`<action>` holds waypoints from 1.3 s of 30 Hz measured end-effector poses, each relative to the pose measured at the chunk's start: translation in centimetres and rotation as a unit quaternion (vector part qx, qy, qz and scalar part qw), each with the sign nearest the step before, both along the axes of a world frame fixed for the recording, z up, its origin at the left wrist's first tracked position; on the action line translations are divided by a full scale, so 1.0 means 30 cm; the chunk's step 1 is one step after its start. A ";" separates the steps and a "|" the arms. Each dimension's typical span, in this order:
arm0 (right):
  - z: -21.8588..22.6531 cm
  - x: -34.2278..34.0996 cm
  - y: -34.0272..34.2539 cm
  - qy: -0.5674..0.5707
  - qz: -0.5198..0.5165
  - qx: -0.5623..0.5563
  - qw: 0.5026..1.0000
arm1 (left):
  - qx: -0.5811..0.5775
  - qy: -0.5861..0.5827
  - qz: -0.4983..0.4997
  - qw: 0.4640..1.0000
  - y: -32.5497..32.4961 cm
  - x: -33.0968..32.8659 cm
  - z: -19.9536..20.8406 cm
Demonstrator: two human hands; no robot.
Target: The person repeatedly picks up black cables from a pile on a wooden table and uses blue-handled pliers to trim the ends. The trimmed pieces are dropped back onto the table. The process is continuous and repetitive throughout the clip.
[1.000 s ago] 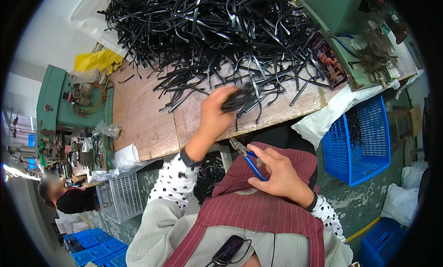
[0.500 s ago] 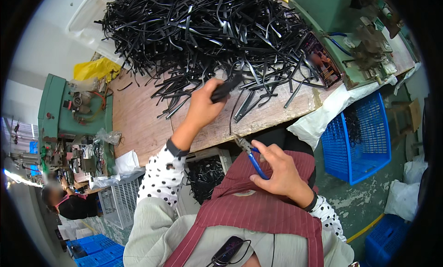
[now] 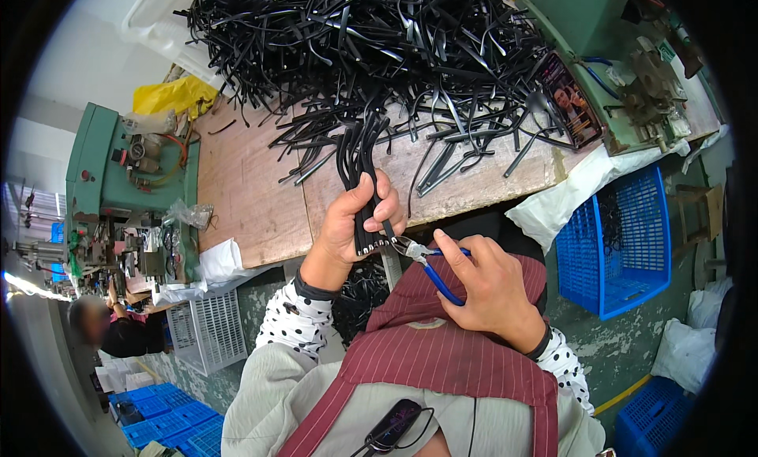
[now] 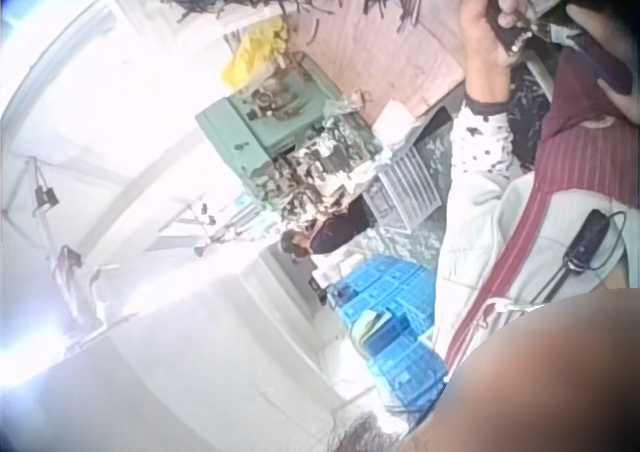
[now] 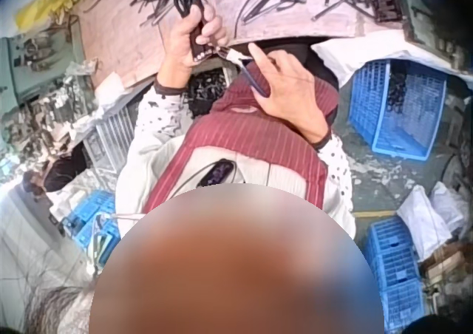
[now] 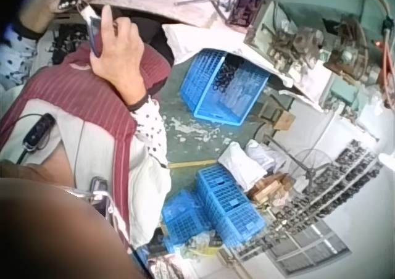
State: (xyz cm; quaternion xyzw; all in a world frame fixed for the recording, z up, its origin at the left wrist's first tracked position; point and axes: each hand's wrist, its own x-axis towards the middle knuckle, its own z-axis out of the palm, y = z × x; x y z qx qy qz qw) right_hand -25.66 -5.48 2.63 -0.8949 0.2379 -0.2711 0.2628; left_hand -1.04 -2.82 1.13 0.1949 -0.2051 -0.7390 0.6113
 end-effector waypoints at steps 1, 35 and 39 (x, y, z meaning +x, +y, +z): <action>0.006 -0.001 0.000 0.005 0.003 0.000 1.000 | -0.008 -0.007 -0.006 1.000 0.001 0.004 -0.002; -0.059 -0.020 0.026 0.010 0.037 0.256 0.966 | 0.018 -0.860 0.148 0.489 -0.221 -0.040 -0.025; -0.065 -0.025 0.027 -0.004 0.032 0.242 0.970 | 0.062 -0.895 0.098 0.432 -0.319 -0.025 -0.081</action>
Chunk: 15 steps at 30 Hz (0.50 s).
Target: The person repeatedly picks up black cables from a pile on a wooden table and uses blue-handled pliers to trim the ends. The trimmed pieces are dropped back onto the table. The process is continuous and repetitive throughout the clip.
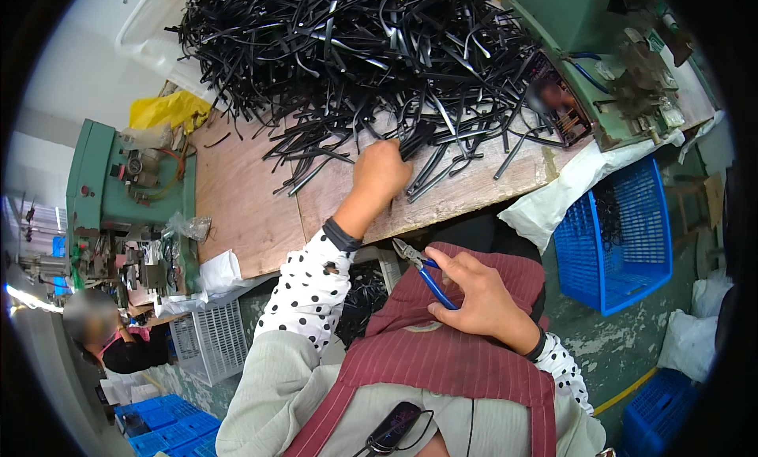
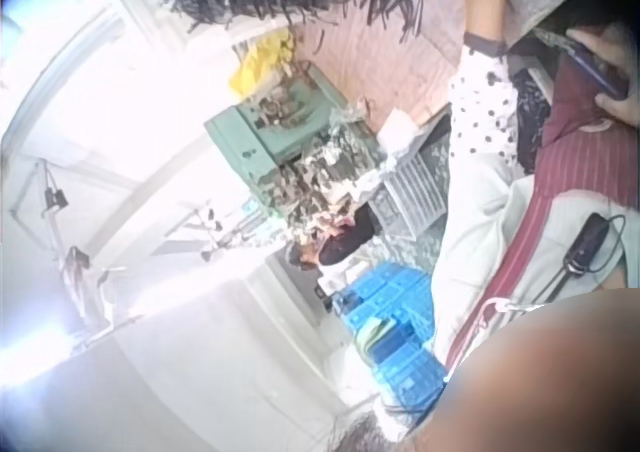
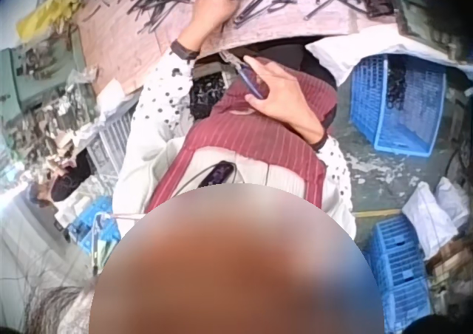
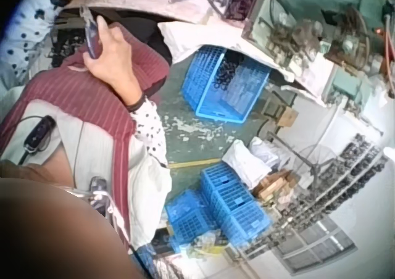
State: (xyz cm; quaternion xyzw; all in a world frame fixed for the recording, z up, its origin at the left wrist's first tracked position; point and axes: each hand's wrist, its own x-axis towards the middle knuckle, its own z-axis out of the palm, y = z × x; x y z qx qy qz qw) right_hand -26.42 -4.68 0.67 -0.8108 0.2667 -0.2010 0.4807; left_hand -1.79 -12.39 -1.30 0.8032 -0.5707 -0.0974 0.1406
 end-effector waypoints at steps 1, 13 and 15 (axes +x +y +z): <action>0.002 -0.006 -0.001 -0.004 -0.003 -0.002 1.000 | 0.017 0.024 0.009 1.000 -0.008 0.008 0.003; 0.015 0.007 -0.023 -0.030 -0.059 0.001 0.998 | -0.097 0.755 -0.039 0.648 0.286 0.102 0.172; 0.036 0.007 -0.027 -0.033 -0.067 -0.006 0.997 | -0.183 0.737 -0.019 0.650 0.311 0.075 0.136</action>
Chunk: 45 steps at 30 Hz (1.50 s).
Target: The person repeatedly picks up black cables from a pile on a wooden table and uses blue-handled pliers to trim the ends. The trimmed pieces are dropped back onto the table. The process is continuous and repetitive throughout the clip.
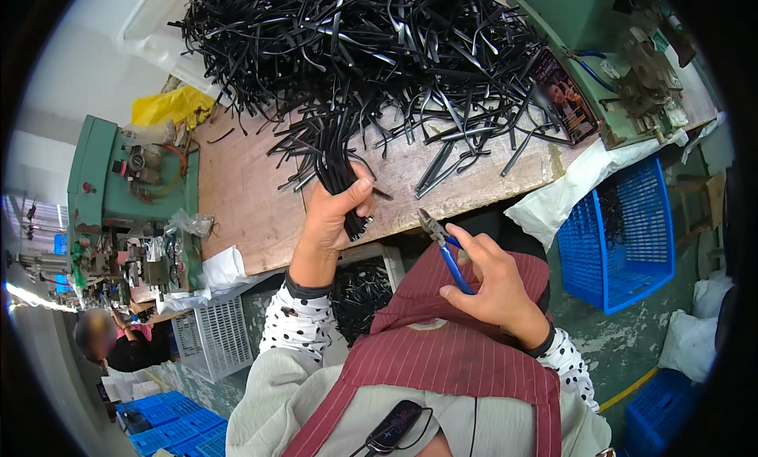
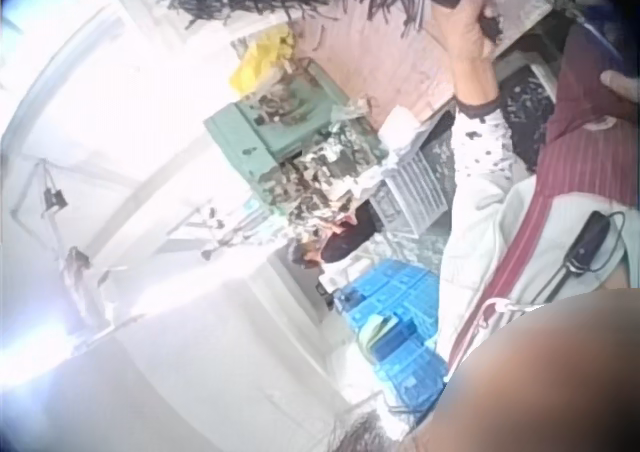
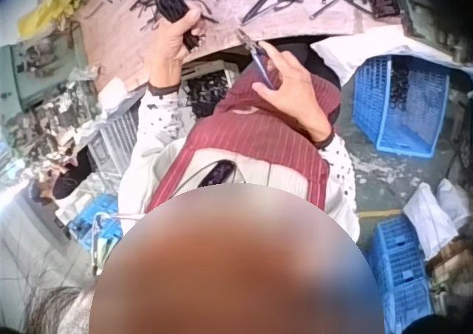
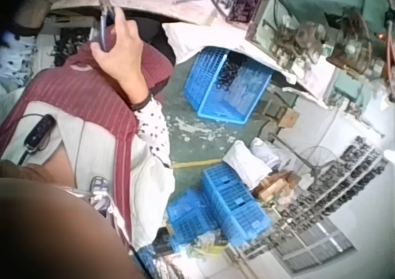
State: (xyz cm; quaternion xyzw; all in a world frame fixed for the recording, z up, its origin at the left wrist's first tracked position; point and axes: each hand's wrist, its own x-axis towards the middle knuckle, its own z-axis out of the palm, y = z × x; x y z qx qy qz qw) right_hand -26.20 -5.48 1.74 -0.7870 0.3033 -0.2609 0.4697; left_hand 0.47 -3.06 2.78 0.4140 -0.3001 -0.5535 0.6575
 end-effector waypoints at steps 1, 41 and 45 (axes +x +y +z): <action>0.008 0.002 0.000 0.001 -0.001 -0.015 1.000 | 0.006 0.003 0.007 1.000 0.004 -0.013 0.001; -0.023 0.008 0.021 0.029 0.081 -0.015 0.996 | -0.167 -0.115 0.185 0.962 0.131 -0.225 -0.055; -0.036 0.006 0.048 0.028 0.084 0.009 0.996 | -0.076 0.071 0.144 0.984 0.151 -0.181 -0.050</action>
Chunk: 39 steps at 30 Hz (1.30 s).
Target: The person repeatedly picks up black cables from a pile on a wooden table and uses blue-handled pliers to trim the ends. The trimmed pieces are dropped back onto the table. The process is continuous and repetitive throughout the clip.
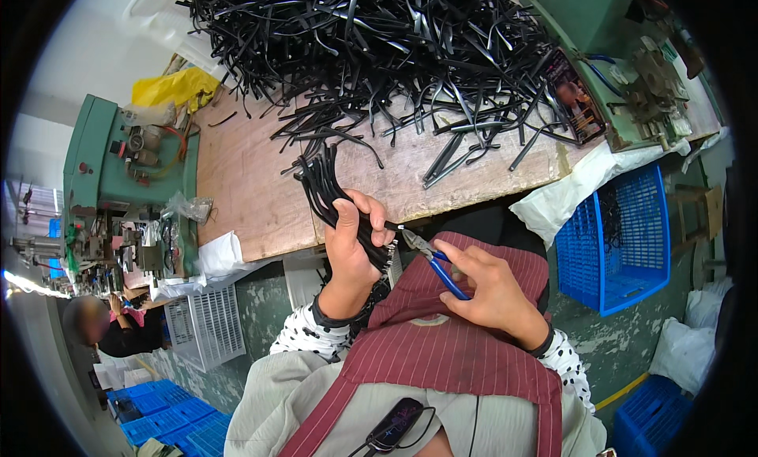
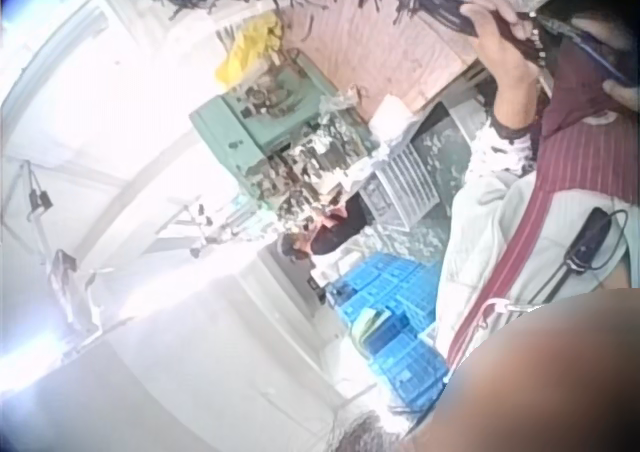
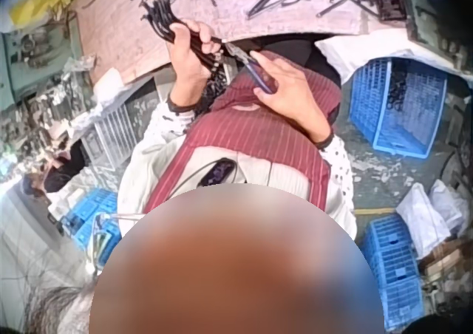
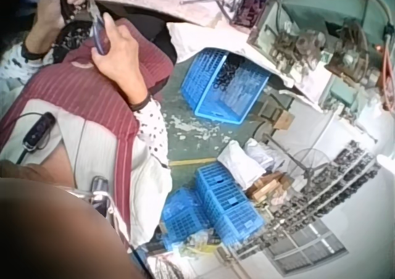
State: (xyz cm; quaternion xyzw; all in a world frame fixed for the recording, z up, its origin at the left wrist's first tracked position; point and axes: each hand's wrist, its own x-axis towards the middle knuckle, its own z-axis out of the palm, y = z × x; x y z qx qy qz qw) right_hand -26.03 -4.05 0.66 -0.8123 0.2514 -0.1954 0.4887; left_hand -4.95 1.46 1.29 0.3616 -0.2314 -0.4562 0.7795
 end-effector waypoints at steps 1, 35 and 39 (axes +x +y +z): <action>-0.003 0.007 0.006 0.003 0.005 0.004 1.000 | 0.012 0.012 -0.012 1.000 0.014 0.023 -0.008; -0.055 0.033 -0.033 0.068 -0.017 -0.066 0.995 | 0.200 -0.809 0.086 0.546 -0.389 0.291 -0.199; -0.059 0.031 -0.040 0.047 -0.016 -0.062 0.997 | 0.204 -0.790 0.141 0.561 -0.409 0.137 -0.216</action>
